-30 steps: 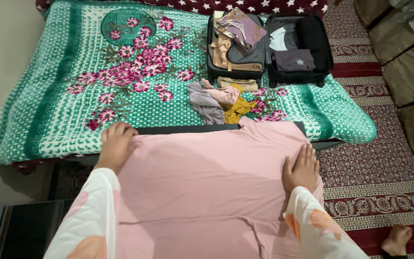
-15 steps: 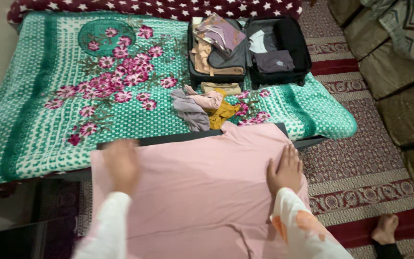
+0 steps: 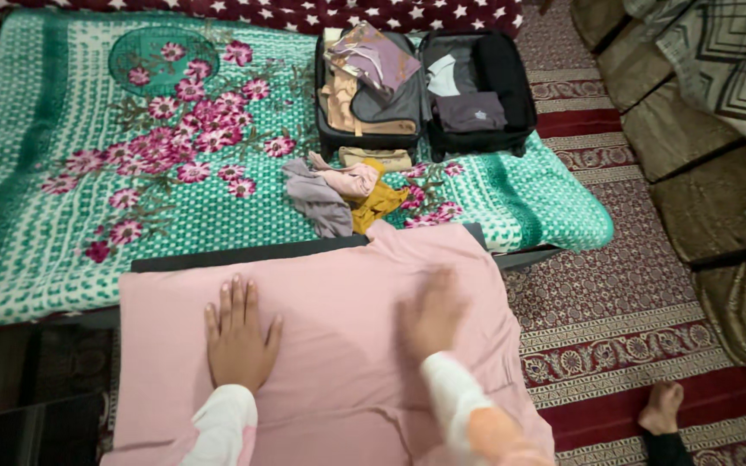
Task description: The person folds a pink shirt by hand on a black tabletop and places it into an open suitcase on a bed.
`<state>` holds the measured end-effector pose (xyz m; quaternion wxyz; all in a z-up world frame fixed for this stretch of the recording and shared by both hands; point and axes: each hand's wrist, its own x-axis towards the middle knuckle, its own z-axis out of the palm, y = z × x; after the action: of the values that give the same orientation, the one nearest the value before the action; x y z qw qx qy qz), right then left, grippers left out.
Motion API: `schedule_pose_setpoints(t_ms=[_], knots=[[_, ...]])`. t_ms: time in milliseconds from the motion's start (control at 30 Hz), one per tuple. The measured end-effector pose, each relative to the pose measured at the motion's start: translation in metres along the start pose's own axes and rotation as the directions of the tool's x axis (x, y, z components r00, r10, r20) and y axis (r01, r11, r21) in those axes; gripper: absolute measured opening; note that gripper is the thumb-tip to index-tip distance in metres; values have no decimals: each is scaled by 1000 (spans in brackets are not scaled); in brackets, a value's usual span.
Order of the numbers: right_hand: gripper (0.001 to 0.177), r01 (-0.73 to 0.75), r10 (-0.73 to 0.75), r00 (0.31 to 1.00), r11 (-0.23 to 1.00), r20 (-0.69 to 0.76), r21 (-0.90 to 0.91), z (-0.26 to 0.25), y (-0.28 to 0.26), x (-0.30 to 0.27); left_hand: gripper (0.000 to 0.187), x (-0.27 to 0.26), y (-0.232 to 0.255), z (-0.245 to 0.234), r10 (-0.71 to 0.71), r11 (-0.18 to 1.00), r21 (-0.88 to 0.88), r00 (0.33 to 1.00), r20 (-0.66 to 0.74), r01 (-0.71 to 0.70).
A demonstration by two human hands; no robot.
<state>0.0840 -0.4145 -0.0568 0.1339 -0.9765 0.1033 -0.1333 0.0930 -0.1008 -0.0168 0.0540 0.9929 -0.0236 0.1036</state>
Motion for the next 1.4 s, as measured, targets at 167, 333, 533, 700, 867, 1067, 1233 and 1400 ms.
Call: schedule_pose_setpoints(t_ms=[167,333,533,700,867,1067,1233,1400], knots=[[81,494,-582,757,808,297,321,-28,-89,-34,81,-2,-2,5,4,996,-87,999,-44,-7],[76,617,-736,593,675,326,404,-50,-23,0,81,-4,-3,4,8,994,-108,1000,-22,-10],[71,351,-373,895,927,245,129,-49,88,30,83,-4,-1,-1,-3,997,-78,1000,-14,2],[85,-34,54,994,977,92,-212,15,41,36,92,1,9,-3,-78,991,-110,997,-19,75],[81,387,-384,874,921,297,51,33,-76,-23,78,-27,60,15,-243,970,24,961,128,242],[82,685,-698,637,707,327,176,-4,-74,-6,80,-48,19,18,-133,982,-123,985,112,146],[87,459,-479,826,878,298,137,5,-43,41,85,-32,-59,9,-426,887,-132,895,134,443],[68,391,-379,874,920,303,23,34,-72,1,82,-49,-45,10,-367,928,-89,930,-38,362]])
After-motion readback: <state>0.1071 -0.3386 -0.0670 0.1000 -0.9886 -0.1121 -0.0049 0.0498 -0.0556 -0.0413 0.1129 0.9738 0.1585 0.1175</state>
